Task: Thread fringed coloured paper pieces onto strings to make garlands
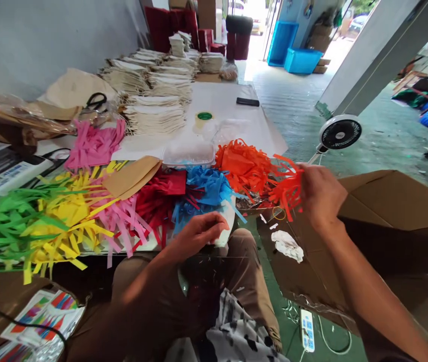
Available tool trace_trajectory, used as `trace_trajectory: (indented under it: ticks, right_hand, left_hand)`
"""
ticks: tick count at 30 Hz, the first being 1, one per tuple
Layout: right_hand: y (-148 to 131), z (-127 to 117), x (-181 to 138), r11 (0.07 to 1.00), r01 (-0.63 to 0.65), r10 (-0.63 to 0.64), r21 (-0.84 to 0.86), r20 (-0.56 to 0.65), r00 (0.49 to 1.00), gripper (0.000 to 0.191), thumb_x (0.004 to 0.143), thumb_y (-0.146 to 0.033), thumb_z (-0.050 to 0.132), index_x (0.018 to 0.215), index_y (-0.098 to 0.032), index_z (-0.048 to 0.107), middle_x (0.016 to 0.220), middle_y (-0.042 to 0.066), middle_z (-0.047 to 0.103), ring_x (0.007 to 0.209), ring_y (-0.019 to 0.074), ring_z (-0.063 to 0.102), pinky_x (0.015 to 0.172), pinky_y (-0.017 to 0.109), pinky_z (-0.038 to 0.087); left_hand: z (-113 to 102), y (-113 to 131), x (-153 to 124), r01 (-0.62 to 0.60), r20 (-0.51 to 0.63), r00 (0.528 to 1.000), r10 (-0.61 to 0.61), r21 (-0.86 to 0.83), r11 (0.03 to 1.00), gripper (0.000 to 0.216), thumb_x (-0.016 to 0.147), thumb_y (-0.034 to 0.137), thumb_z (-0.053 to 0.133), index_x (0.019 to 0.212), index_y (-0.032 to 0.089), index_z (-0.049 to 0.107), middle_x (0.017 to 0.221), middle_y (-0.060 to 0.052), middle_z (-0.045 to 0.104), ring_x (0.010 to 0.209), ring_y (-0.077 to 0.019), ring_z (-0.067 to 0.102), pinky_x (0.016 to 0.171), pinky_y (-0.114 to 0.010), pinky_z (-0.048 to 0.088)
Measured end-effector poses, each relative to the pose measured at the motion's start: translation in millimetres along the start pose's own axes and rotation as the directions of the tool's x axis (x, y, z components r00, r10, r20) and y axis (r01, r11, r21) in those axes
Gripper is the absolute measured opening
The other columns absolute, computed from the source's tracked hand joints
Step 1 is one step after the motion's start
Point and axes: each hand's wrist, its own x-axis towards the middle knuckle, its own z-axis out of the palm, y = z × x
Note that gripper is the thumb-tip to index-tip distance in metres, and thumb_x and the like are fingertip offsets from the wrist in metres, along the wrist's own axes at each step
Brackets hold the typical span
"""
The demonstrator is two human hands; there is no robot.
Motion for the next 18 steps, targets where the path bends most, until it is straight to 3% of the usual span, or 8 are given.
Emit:
trace_trajectory:
  ticks: [2,5,7,10,14,18]
  right_hand:
    - [-11,14,-4,0.989,0.134,-0.122,-0.06,0.161,0.979,0.033,0.102,-0.026,0.056,0.129,-0.028,0.075,0.122,0.013,0.076,0.099,0.0272,0.069,0.072,0.034,0.042]
    - [-35,43,-11,0.973,0.221,-0.229,0.064,0.362,0.904,0.028,0.097,-0.024,0.06,0.119,-0.028,0.078,0.11,0.011,0.079,0.085,0.0268,0.068,0.065,0.034,0.04]
    - [-48,58,-11,0.963,0.238,-0.268,0.124,0.402,0.875,0.02,0.095,-0.028,0.067,0.109,-0.027,0.08,0.106,0.011,0.08,0.084,0.0282,0.068,0.068,0.037,0.042]
    - [-60,60,2,0.959,0.228,-0.278,0.168,0.394,0.876,0.016,0.095,-0.027,0.068,0.102,-0.022,0.081,0.104,0.015,0.08,0.092,0.0309,0.07,0.08,0.042,0.045]
    - [-77,17,18,0.938,0.146,-0.269,0.316,0.392,0.88,0.022,0.102,-0.03,0.06,0.095,-0.024,0.079,0.098,0.007,0.081,0.087,0.0225,0.073,0.079,0.036,0.052]
    - [-107,-60,-13,0.721,-0.032,-0.36,0.693,0.413,0.836,0.017,0.102,-0.037,0.064,0.104,-0.037,0.081,0.096,0.001,0.081,0.081,0.0187,0.074,0.072,0.033,0.058]
  left_hand:
    - [-10,10,12,-0.046,-0.085,0.995,0.055,0.11,0.993,0.032,0.099,0.048,0.064,0.095,0.018,0.075,0.089,-0.003,0.073,0.078,-0.0141,0.062,0.07,-0.023,0.046]
    - [-30,29,50,-0.052,-0.231,0.963,0.138,0.345,0.937,0.023,0.097,0.039,0.067,0.091,0.019,0.077,0.088,-0.004,0.077,0.082,-0.0175,0.067,0.075,-0.027,0.048]
    - [-44,38,84,0.03,-0.344,0.921,0.181,0.525,0.85,0.016,0.095,0.032,0.069,0.092,0.019,0.078,0.087,-0.005,0.078,0.08,-0.019,0.068,0.077,-0.03,0.047]
    - [-58,39,134,0.227,-0.459,0.879,0.127,0.638,0.736,0.019,0.091,0.035,0.075,0.101,0.019,0.079,0.097,-0.009,0.08,0.09,-0.0242,0.072,0.084,-0.033,0.05]
    - [-64,24,179,0.406,-0.535,0.845,-0.004,0.636,0.656,0.035,0.085,0.043,0.082,0.109,0.019,0.078,0.105,-0.014,0.08,0.104,-0.0308,0.073,0.089,-0.036,0.052]
    - [-67,11,196,0.411,-0.546,0.835,-0.071,0.531,0.741,0.026,0.081,0.036,0.084,0.099,0.018,0.079,0.102,-0.011,0.081,0.101,-0.0277,0.074,0.088,-0.032,0.053]
